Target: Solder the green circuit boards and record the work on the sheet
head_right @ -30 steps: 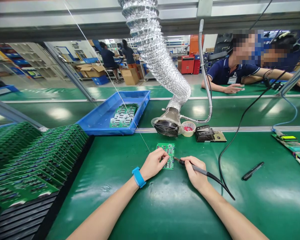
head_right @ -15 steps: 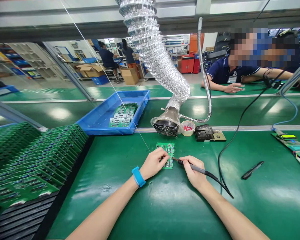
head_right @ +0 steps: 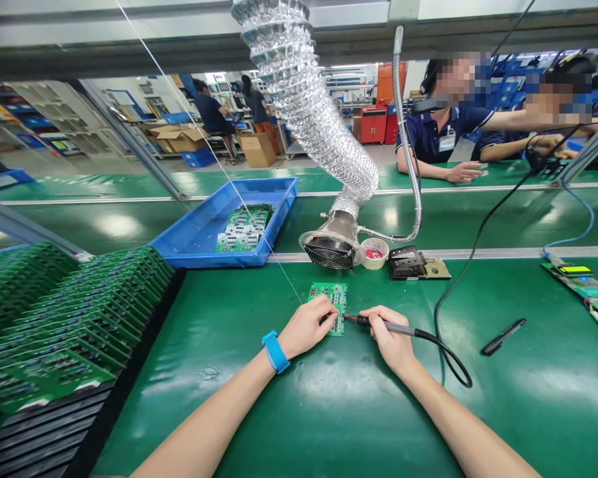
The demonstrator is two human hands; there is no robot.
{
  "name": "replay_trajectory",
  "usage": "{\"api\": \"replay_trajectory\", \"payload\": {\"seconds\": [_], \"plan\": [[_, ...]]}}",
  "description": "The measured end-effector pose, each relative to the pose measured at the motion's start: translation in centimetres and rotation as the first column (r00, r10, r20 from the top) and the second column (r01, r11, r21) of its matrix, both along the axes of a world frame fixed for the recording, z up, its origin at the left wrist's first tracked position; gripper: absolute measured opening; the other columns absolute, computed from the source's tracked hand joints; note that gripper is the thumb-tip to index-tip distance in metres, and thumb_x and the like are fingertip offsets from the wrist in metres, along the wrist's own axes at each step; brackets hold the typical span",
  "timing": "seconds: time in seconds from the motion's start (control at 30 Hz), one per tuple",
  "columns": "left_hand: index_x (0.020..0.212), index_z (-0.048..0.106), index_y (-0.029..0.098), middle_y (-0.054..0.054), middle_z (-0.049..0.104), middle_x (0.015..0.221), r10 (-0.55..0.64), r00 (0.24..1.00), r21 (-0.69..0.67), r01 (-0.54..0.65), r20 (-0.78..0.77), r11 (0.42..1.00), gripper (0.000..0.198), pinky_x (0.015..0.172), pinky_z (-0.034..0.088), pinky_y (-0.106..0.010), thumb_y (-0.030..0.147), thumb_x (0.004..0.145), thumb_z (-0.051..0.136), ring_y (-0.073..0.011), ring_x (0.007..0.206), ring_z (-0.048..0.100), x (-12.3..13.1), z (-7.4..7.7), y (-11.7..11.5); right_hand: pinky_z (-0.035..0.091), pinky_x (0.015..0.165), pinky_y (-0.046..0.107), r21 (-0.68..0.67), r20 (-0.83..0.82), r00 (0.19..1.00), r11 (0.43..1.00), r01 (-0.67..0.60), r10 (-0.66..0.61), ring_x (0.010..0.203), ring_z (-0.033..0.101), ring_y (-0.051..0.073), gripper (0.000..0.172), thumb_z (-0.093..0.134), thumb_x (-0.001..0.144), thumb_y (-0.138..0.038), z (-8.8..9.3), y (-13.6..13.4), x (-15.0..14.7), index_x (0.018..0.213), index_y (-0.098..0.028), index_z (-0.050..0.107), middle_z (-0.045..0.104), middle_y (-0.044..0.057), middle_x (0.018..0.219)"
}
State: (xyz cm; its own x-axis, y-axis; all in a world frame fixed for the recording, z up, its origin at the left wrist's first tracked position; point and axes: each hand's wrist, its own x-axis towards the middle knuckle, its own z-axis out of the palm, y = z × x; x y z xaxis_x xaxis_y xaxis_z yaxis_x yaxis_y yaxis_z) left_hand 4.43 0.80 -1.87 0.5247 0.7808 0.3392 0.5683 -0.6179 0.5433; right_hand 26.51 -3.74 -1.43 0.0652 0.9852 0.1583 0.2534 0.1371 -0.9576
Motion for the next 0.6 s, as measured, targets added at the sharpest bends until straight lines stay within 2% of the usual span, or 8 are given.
{"api": "replay_trajectory", "payload": {"seconds": [0.13, 0.4, 0.5, 0.6], "plan": [[0.086, 0.063, 0.019, -0.003, 0.058, 0.088, -0.009, 1.000, 0.004, 0.010, -0.003, 1.000, 0.018, 0.074, 0.045, -0.027, 0.019, 0.097, 0.049, -0.0147, 0.080, 0.057, 0.0, 0.1, 0.0, 0.037, 0.042, 0.021, -0.081, -0.101, 0.995, 0.997, 0.005, -0.013, 0.044, 0.048, 0.011, 0.033, 0.051, 0.088, -0.038, -0.3, 0.5, 0.2, 0.085, -0.015, 0.075, 0.056, -0.001, 0.052], [0.087, 0.063, 0.019, -0.004, 0.058, 0.090, -0.023, 1.000, -0.016, 0.023, 0.013, 1.000, 0.018, 0.075, 0.044, -0.027, 0.019, 0.097, 0.048, -0.0152, 0.081, 0.057, -0.1, 0.1, 0.1, 0.037, 0.040, 0.021, -0.118, -0.213, 0.976, 0.993, 0.018, -0.043, 0.041, 0.045, 0.011, 0.031, 0.053, 0.086, -0.036, -0.9, 1.3, 0.4, 0.082, -0.013, 0.074, 0.055, -0.001, 0.048], [0.083, 0.062, 0.018, -0.002, 0.056, 0.086, -0.005, 0.997, -0.038, 0.008, 0.077, 0.999, 0.017, 0.074, 0.043, -0.027, 0.017, 0.095, 0.051, -0.0143, 0.079, 0.054, -0.1, 0.5, 0.0, 0.036, 0.040, 0.021, -0.124, -0.228, 0.972, 0.992, 0.036, -0.064, 0.040, 0.045, 0.011, 0.031, 0.053, 0.085, -0.036, -0.8, 1.3, 0.5, 0.082, -0.013, 0.074, 0.055, -0.001, 0.048], [0.080, 0.060, 0.018, 0.000, 0.053, 0.080, 0.070, 0.981, -0.079, -0.057, 0.182, 0.995, 0.015, 0.066, 0.039, -0.026, 0.015, 0.092, 0.052, -0.0117, 0.068, 0.047, -0.2, 1.0, -0.1, 0.036, 0.039, 0.020, -0.115, -0.246, 0.961, 0.988, 0.100, -0.126, 0.040, 0.044, 0.010, 0.031, 0.053, 0.084, -0.036, -0.6, 1.1, 0.5, 0.081, -0.014, 0.074, 0.054, -0.001, 0.048]]}}
